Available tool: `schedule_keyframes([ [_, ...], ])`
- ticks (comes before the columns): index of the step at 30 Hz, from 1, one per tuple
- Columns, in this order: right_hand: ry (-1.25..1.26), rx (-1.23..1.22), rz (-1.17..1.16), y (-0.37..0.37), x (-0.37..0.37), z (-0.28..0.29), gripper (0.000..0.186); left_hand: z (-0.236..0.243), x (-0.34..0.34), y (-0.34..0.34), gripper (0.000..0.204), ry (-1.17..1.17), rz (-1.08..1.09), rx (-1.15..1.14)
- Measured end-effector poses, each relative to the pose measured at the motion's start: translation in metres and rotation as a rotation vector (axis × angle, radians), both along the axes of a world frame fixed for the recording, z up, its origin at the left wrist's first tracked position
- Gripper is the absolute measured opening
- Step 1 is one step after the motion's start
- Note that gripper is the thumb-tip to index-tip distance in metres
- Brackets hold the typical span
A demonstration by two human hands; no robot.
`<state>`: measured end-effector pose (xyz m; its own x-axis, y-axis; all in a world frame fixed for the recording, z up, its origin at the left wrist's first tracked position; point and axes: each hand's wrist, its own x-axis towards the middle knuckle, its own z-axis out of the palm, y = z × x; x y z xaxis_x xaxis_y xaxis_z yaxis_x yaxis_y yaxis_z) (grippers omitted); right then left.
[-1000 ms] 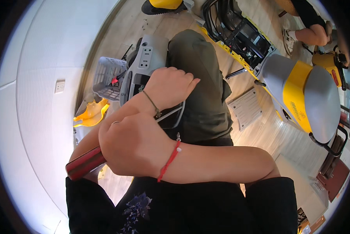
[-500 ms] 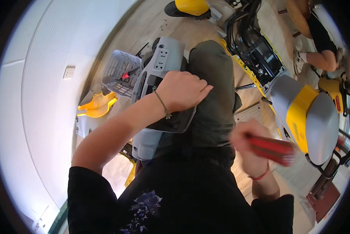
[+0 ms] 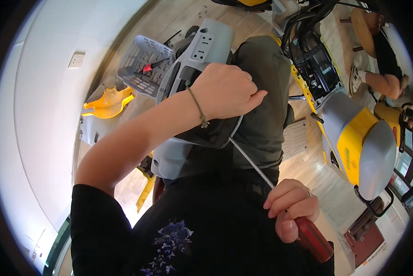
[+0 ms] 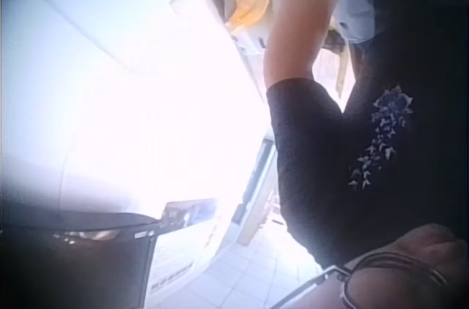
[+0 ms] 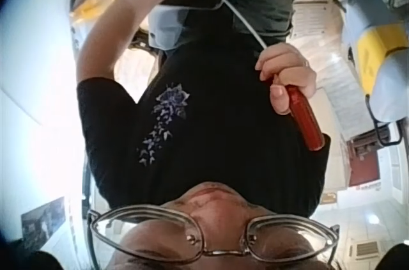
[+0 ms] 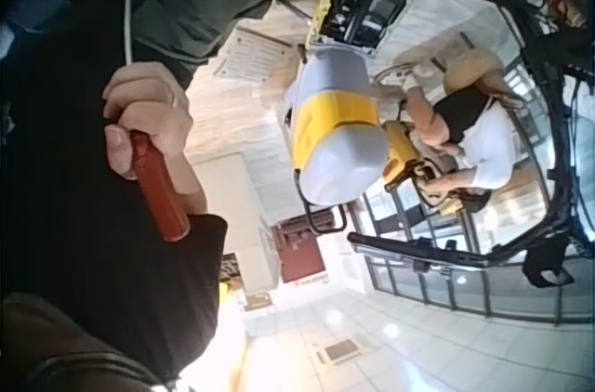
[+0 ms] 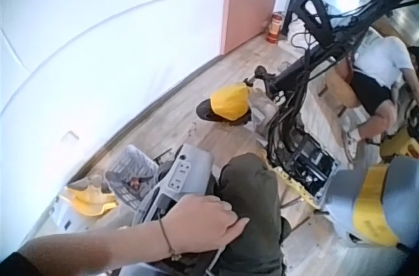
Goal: Repairing or assembling a motorcycle fairing component using a screwdriver.
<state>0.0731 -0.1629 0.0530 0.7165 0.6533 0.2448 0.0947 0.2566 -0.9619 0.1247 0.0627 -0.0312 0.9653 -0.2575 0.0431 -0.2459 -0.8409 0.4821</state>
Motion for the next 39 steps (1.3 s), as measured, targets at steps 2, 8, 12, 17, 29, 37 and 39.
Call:
schedule_keyframes([
  [2,0.001,-0.019,0.007,0.002,0.0,0.001,0.016,-0.001,-0.003,0.001,0.04,-0.013,0.01,-0.001],
  [8,-0.102,-0.113,0.075,0.012,0.011,0.013,0.017,-0.004,-0.004,0.0,0.04,-0.063,0.023,-0.04],
  [12,-0.141,-0.24,0.176,0.025,0.022,0.027,0.018,-0.005,-0.004,0.002,0.04,-0.024,-0.001,-0.029],
  [17,-0.019,-0.212,0.143,0.031,0.029,0.033,0.019,-0.008,-0.002,0.002,0.04,-0.064,-0.009,-0.047],
  [29,-0.066,-0.379,0.202,0.068,0.039,0.048,0.015,-0.017,-0.006,-0.007,0.039,-0.128,-0.001,-0.081],
  [37,-0.402,-0.889,0.348,0.108,0.043,0.011,0.005,-0.019,0.014,-0.032,0.035,0.04,-0.218,-0.009],
  [39,-0.415,-0.919,0.292,0.085,0.033,-0.008,0.015,-0.017,0.013,-0.039,0.032,0.003,-0.25,-0.029],
])
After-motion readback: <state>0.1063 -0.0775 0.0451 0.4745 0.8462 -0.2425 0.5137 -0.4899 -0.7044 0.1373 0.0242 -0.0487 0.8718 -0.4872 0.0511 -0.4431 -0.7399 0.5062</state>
